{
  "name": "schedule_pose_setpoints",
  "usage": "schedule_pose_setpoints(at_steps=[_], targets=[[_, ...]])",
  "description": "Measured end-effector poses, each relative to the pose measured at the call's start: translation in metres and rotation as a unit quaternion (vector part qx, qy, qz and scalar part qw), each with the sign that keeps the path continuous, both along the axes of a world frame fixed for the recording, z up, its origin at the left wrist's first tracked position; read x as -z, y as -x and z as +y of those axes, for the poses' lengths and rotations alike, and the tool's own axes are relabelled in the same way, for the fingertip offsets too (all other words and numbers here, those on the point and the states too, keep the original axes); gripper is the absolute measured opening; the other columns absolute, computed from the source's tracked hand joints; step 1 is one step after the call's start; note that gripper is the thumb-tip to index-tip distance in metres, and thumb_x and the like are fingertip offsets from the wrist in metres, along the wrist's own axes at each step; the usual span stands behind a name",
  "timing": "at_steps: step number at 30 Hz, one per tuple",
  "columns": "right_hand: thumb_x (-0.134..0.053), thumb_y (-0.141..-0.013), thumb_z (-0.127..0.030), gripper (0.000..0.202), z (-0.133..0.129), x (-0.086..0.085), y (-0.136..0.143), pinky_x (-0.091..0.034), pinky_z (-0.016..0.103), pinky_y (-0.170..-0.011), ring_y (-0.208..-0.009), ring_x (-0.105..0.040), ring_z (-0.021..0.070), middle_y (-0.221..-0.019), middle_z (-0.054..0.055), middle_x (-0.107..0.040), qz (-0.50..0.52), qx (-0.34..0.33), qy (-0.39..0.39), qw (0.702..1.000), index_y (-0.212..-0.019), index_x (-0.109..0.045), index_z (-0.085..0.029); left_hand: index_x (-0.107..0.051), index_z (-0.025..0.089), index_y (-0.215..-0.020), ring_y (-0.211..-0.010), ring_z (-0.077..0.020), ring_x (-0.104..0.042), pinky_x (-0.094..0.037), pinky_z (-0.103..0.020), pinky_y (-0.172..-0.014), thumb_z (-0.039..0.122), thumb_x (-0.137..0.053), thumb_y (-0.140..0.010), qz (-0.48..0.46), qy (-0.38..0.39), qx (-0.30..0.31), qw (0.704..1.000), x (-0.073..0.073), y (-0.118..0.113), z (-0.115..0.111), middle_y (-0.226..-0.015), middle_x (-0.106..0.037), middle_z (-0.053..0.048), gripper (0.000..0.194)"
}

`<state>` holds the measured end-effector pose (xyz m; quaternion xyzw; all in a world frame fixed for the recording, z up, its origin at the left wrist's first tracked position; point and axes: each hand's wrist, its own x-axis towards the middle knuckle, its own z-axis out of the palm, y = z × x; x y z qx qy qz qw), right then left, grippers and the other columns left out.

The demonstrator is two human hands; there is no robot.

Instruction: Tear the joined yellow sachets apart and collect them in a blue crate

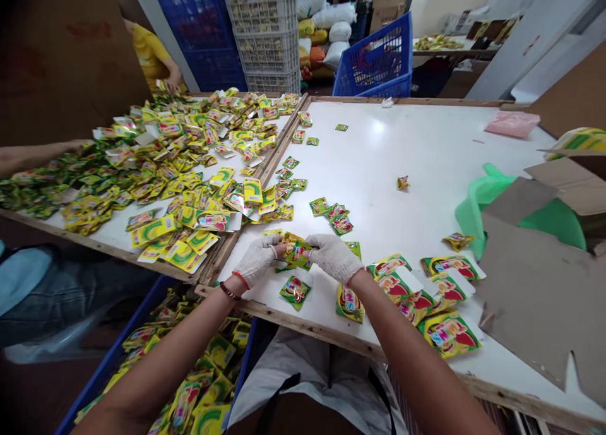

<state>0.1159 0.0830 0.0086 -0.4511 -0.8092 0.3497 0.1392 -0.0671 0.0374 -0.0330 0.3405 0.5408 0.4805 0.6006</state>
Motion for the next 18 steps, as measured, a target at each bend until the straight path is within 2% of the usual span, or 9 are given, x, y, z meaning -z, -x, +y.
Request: schedule_pose_setpoints(at_steps=[3, 5, 7, 9, 11, 13, 15, 16, 18], targets=[[-0.057, -0.068, -0.018, 0.011, 0.008, -0.003, 0.003, -0.039, 0.022, -0.059, -0.065, -0.054, 0.0141, -0.065, -0.001, -0.063, -0.021, 0.01, -0.032, 0.999, -0.072, -0.067, -0.017, -0.056, 0.013, -0.09, -0.062, -0.0121, -0.063, -0.051, -0.02, -0.051, 0.033, -0.067, -0.068, -0.018, -0.018, 0.057, 0.998, -0.008, -0.011, -0.005, -0.082, -0.064, -0.005, 0.031], [-0.059, -0.067, -0.018, 0.01, 0.013, 0.001, 0.003, -0.04, 0.023, -0.061, -0.067, -0.055, 0.015, -0.066, 0.0, -0.063, -0.023, 0.034, -0.032, 0.999, -0.073, -0.067, -0.018, -0.054, 0.014, -0.088, -0.064, -0.0114, -0.062, -0.051, -0.02, -0.053, 0.034, -0.07, -0.066, -0.018, -0.038, 0.071, 0.997, -0.01, -0.019, -0.006, -0.083, -0.062, -0.003, 0.034], [-0.06, -0.068, -0.021, 0.016, 0.013, 0.007, 0.002, -0.041, 0.025, -0.064, -0.072, -0.056, 0.0162, -0.075, 0.002, -0.065, -0.021, 0.065, -0.039, 0.997, -0.082, -0.066, -0.017, -0.053, 0.015, -0.086, -0.063, -0.0103, -0.061, -0.051, -0.02, -0.054, 0.033, -0.074, -0.061, -0.012, -0.044, 0.059, 0.997, -0.008, -0.027, -0.005, -0.082, -0.061, -0.002, 0.037], [-0.058, -0.071, -0.025, 0.031, 0.009, 0.016, 0.003, -0.043, 0.027, -0.068, -0.076, -0.057, 0.0177, -0.088, 0.006, -0.064, -0.009, 0.126, -0.049, 0.991, -0.1, -0.06, -0.015, -0.052, 0.015, -0.085, -0.06, -0.0088, -0.058, -0.05, -0.02, -0.055, 0.034, -0.074, -0.06, -0.007, -0.038, 0.038, 0.999, -0.005, -0.035, -0.003, -0.079, -0.059, 0.0, 0.038], [-0.056, -0.073, -0.029, 0.041, 0.004, 0.026, 0.005, -0.045, 0.029, -0.069, -0.076, -0.058, 0.0182, -0.094, 0.009, -0.063, 0.043, 0.181, -0.019, 0.982, -0.111, -0.053, -0.014, -0.051, 0.016, -0.085, -0.057, -0.0078, -0.056, -0.049, -0.021, -0.055, 0.037, -0.07, -0.063, 0.014, -0.043, 0.025, 0.999, -0.003, -0.039, 0.0, -0.075, -0.057, 0.002, 0.036], [-0.054, -0.076, -0.034, 0.034, 0.001, 0.036, 0.007, -0.047, 0.029, -0.065, -0.071, -0.06, 0.0172, -0.088, 0.007, -0.065, 0.127, 0.181, 0.056, 0.974, -0.103, -0.055, -0.014, -0.051, 0.016, -0.081, -0.058, -0.0086, -0.054, -0.048, -0.021, -0.056, 0.037, -0.064, -0.069, 0.089, -0.083, 0.057, 0.991, -0.004, -0.036, 0.004, -0.071, -0.055, 0.003, 0.028], [-0.049, -0.078, -0.037, 0.025, 0.0, 0.044, 0.009, -0.048, 0.026, -0.057, -0.064, -0.061, 0.0156, -0.082, 0.005, -0.065, 0.197, 0.154, 0.126, 0.96, -0.092, -0.055, -0.016, -0.053, 0.016, -0.078, -0.063, -0.0109, -0.054, -0.046, -0.022, -0.059, 0.034, -0.056, -0.077, 0.226, -0.146, 0.113, 0.956, -0.012, -0.022, 0.013, -0.07, -0.054, 0.002, 0.018], [-0.048, -0.079, -0.037, 0.023, -0.001, 0.047, 0.01, -0.047, 0.025, -0.053, -0.06, -0.061, 0.0147, -0.081, 0.004, -0.065, 0.219, 0.154, 0.149, 0.952, -0.088, -0.053, -0.017, -0.055, 0.017, -0.079, -0.068, -0.0125, -0.054, -0.046, -0.024, -0.063, 0.031, -0.052, -0.079, 0.308, -0.179, 0.135, 0.925, -0.019, -0.011, 0.02, -0.072, -0.056, 0.0, 0.015], [-0.048, -0.078, -0.037, 0.02, -0.001, 0.05, 0.011, -0.044, 0.023, -0.045, -0.052, -0.06, 0.0125, -0.078, 0.001, -0.063, 0.24, 0.178, 0.172, 0.939, -0.086, -0.049, -0.019, -0.059, 0.017, -0.09, -0.082, -0.0165, -0.055, -0.044, -0.028, -0.076, 0.021, -0.046, -0.081, 0.478, -0.219, 0.158, 0.836, -0.036, 0.014, 0.039, -0.086, -0.059, -0.004, 0.016]])
